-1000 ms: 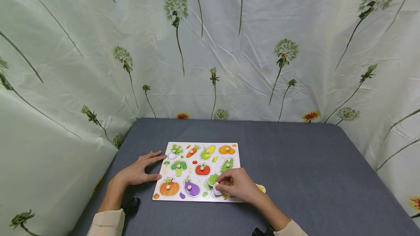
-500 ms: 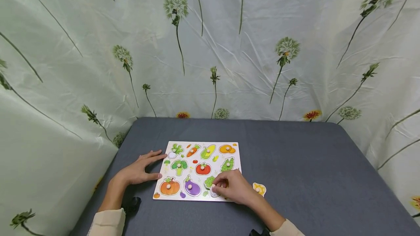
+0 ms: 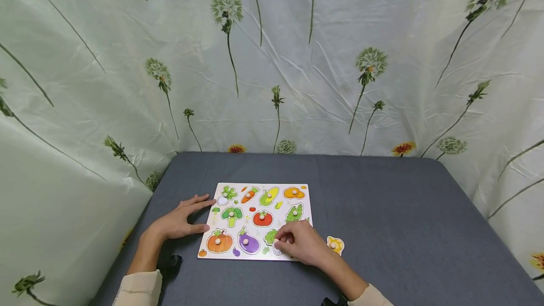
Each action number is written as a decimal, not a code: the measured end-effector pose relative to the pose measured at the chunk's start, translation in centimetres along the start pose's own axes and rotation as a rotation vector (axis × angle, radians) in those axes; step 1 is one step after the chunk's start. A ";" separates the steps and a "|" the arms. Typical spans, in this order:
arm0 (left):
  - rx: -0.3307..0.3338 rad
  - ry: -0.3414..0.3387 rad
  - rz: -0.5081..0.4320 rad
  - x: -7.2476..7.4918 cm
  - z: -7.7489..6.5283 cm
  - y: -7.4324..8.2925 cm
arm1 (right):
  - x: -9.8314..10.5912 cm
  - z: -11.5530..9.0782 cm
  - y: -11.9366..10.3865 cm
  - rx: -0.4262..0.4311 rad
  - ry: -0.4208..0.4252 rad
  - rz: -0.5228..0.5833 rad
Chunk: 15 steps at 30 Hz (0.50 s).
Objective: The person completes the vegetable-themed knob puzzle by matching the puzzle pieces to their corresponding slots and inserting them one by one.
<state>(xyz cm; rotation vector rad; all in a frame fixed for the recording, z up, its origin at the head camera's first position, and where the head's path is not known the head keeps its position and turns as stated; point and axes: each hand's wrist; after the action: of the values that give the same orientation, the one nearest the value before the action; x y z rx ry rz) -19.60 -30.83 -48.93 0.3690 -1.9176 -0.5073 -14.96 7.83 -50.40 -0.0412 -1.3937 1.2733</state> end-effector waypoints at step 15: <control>-0.019 0.005 -0.012 0.1 -0.1 0.0 | -0.1 -0.1 0.0 0.064 0.002 -0.097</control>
<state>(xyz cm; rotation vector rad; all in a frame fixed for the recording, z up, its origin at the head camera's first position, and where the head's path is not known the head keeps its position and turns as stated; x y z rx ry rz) -19.57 -30.91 -48.81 0.3691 -1.9050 -0.5317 -14.85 7.78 -50.48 0.0687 -1.3367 1.2358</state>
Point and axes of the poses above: each hand's wrist, its own z-axis towards the middle knuckle, its own x-axis out of the back of the hand, y = z × x, and after that the axes turned 15 degrees about x, right-handed
